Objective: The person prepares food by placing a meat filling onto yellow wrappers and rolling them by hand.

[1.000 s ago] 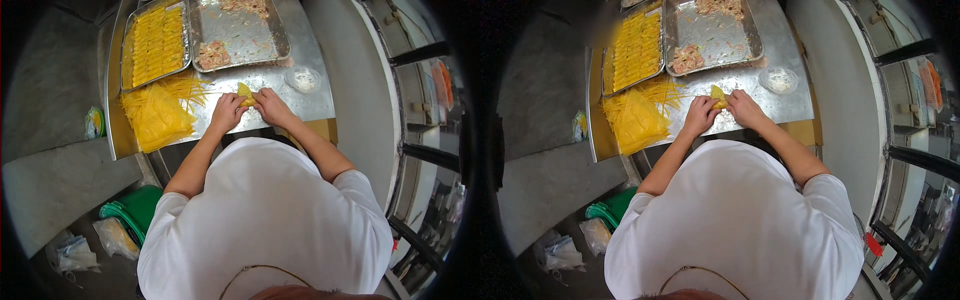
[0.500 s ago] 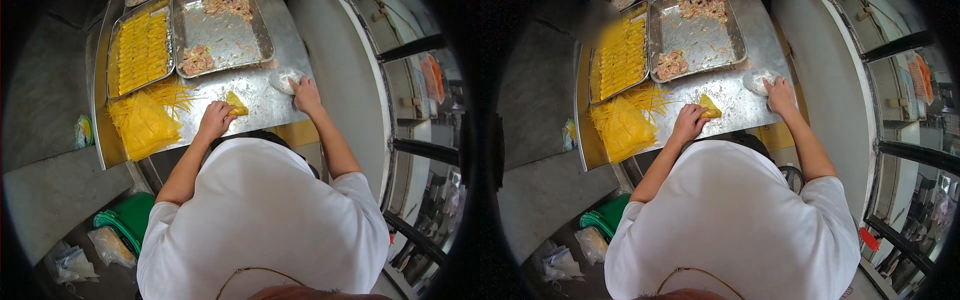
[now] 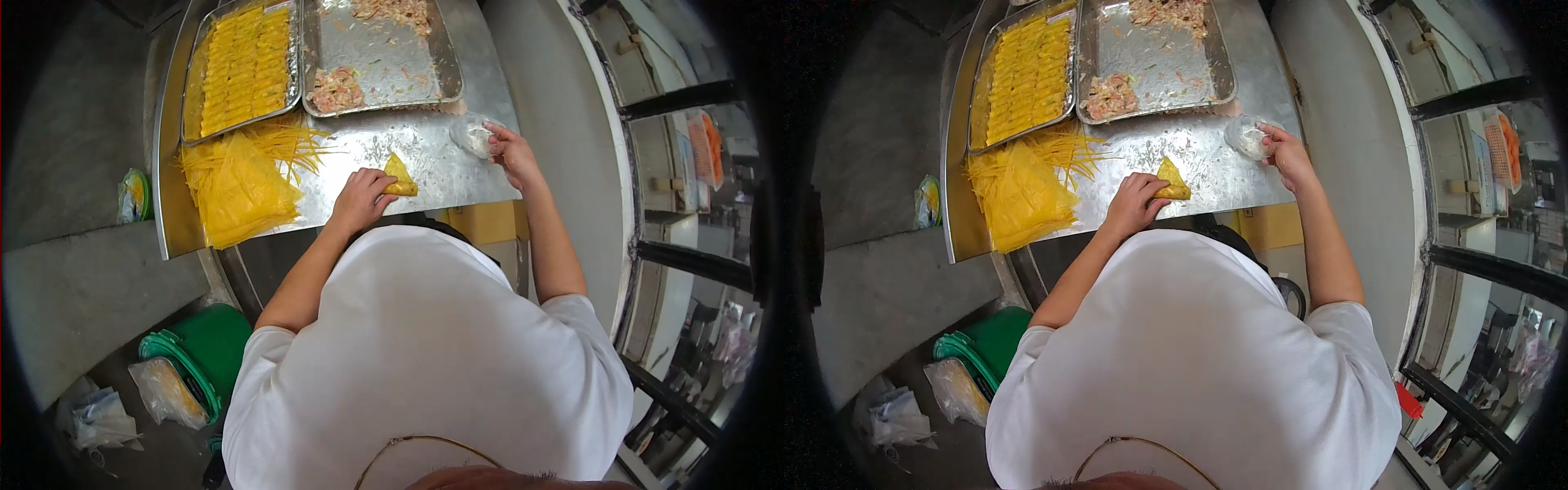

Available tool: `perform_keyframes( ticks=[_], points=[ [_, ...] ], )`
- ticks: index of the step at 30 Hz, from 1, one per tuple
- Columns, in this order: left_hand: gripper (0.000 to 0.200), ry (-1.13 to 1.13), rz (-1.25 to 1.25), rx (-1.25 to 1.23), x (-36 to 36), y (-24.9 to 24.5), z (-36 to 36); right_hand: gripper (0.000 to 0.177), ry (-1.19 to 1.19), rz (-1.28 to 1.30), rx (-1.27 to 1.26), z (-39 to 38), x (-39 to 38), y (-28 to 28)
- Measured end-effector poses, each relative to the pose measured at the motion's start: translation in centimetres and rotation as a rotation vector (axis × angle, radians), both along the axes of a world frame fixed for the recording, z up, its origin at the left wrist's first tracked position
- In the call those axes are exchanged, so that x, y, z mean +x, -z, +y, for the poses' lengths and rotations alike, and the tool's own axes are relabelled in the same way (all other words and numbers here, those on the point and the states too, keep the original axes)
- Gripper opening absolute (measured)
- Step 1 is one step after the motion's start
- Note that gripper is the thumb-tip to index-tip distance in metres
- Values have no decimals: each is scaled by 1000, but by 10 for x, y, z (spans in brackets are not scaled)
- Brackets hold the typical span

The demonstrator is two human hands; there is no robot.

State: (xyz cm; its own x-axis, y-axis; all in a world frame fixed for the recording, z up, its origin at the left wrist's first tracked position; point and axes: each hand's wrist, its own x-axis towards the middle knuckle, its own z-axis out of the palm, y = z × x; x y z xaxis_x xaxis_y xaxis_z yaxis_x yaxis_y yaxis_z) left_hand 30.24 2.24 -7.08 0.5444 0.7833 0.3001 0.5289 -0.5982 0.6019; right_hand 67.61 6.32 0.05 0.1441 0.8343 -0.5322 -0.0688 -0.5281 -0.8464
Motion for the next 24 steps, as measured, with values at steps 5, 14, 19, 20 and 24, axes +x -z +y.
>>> perform_keyframes(
  ticks=[5, 14, 19, 20, 24],
  points=[
    [37, -5, -12, 5, -1, 5, -1, 68, -545, -604, 508, -11, -31, 5],
    [35, 7, -26, 48, -2, 9, 1, 64, -1239, -1577, 900, -7, -123, 35],
    [35, -4, -43, 21, -3, 9, -1, 60, -1073, -1657, 982, 7, -109, 28],
    [34, -3, -44, 14, -3, 8, 0, 60, -1075, -1656, 989, 3, -110, 26],
    [33, 4, -42, 6, -2, 4, 1, 50, -924, -920, 951, -31, -126, 25]
  ],
)
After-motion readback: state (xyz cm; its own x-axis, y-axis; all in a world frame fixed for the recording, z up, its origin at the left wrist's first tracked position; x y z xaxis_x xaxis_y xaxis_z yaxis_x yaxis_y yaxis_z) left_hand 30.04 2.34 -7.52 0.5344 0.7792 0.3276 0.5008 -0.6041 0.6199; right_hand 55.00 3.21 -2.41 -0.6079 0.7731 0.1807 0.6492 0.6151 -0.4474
